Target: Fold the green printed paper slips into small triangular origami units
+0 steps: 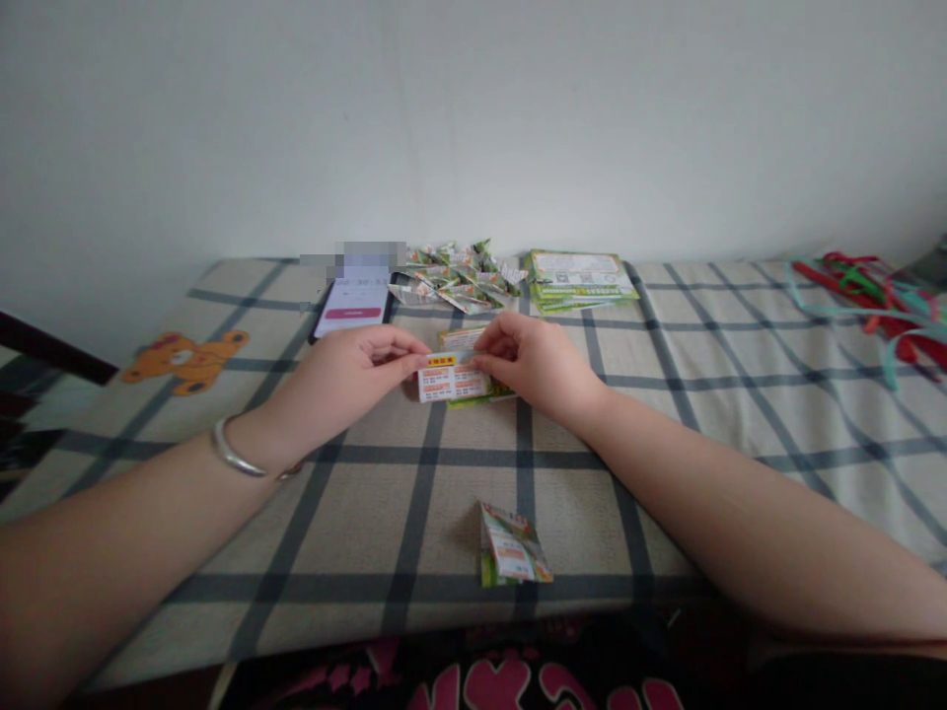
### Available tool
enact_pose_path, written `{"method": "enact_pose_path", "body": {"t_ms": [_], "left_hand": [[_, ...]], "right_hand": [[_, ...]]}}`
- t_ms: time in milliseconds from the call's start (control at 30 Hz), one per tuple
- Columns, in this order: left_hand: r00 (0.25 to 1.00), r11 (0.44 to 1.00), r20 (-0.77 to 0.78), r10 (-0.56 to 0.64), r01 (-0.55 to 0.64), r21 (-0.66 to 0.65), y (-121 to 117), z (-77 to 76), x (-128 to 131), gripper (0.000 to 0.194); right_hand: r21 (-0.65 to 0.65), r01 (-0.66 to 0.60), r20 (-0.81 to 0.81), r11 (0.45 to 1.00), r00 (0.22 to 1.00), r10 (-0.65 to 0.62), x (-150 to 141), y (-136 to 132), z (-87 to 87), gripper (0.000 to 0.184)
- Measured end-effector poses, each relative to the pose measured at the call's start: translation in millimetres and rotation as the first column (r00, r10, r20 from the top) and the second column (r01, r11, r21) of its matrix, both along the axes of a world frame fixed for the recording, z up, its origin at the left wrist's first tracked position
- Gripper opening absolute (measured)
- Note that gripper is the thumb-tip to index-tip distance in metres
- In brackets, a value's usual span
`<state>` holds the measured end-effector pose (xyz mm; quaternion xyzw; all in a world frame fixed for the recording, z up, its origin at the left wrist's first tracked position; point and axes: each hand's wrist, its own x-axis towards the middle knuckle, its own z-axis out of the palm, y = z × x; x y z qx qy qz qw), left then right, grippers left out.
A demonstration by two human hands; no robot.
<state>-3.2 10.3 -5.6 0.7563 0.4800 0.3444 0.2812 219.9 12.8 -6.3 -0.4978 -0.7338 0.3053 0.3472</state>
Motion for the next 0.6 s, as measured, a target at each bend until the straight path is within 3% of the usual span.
{"method": "enact_pose_path", "body": {"t_ms": [200,300,400,600], "left_hand": [[0.977,0.985,-0.213,-0.007,0.044,0.168,2.8,-1.0,-2.3,0.012],[0.954,0.963,-0.299,0.009,0.073,0.261,3.8,0.2,-2.3,0.009],[0.957,0.963,-0.29,0.012,0.067,0.262,3.5,-0.6,-1.6,0.007],[0.981,0.976,-0.192,-0.037,0.076,0.205,-0.3,-7.6,4.6,0.003]], "right_hand": [[0.027,0.012,0.158,1.0,0.987,-0.016,-0.6,0.6,2.3,0.011],[0.1,-0.002,0.24,0.995,0.97,-0.022,-1.0,1.0,3.6,0.01],[0.186,-0.016,0.307,0.982,0.951,-0.043,-0.2,1.3,4.7,0.006],[0.215,-0.007,0.326,0.977,0.943,-0.065,3.3,3.9,4.6,0.006]]}}
